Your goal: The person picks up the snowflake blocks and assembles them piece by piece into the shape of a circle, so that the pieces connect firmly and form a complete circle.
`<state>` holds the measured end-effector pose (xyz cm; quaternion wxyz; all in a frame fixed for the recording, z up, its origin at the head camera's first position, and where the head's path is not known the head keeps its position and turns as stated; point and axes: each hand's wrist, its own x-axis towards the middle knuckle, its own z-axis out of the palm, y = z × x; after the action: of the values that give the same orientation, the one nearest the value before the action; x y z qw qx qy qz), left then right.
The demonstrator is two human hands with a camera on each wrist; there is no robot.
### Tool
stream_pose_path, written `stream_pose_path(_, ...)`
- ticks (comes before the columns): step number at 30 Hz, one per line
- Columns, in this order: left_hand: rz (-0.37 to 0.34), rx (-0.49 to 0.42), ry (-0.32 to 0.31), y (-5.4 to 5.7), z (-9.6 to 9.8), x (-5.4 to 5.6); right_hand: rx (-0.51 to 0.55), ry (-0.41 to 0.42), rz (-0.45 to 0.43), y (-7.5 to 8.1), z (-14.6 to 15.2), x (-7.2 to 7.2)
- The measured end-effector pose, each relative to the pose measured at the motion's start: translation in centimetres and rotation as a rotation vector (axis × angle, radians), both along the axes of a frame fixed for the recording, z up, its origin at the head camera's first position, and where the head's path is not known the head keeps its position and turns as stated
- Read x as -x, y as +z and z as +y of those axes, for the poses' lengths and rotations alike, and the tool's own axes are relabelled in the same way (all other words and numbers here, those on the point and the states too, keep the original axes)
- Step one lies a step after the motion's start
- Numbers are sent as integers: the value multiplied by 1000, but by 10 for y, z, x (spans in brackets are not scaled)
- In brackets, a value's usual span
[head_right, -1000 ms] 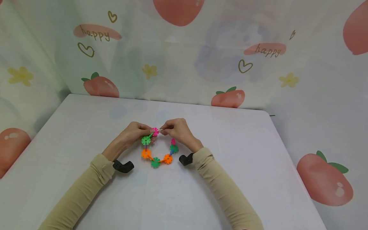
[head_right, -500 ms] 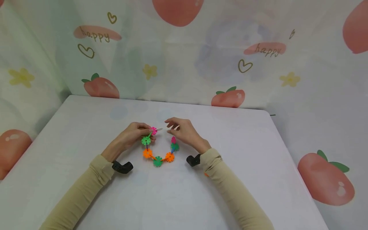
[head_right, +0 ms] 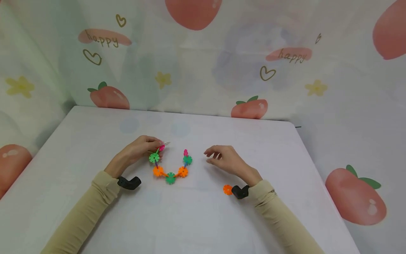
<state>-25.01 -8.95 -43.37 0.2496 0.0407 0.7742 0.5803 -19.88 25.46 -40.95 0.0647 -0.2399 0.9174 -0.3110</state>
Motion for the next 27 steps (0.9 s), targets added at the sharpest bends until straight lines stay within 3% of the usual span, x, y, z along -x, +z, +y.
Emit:
stream_pose_path(11, -54, 98, 32, -3, 0, 1, -35, 14, -83, 0, 40, -38)
stream_pose_path(22, -63, 87, 21, -3, 3, 1, -40, 14, -174, -2, 67, -67)
stream_pose_path(27, -60, 98, 15, 0, 3, 0, -11, 8, -175, -8, 70, -75)
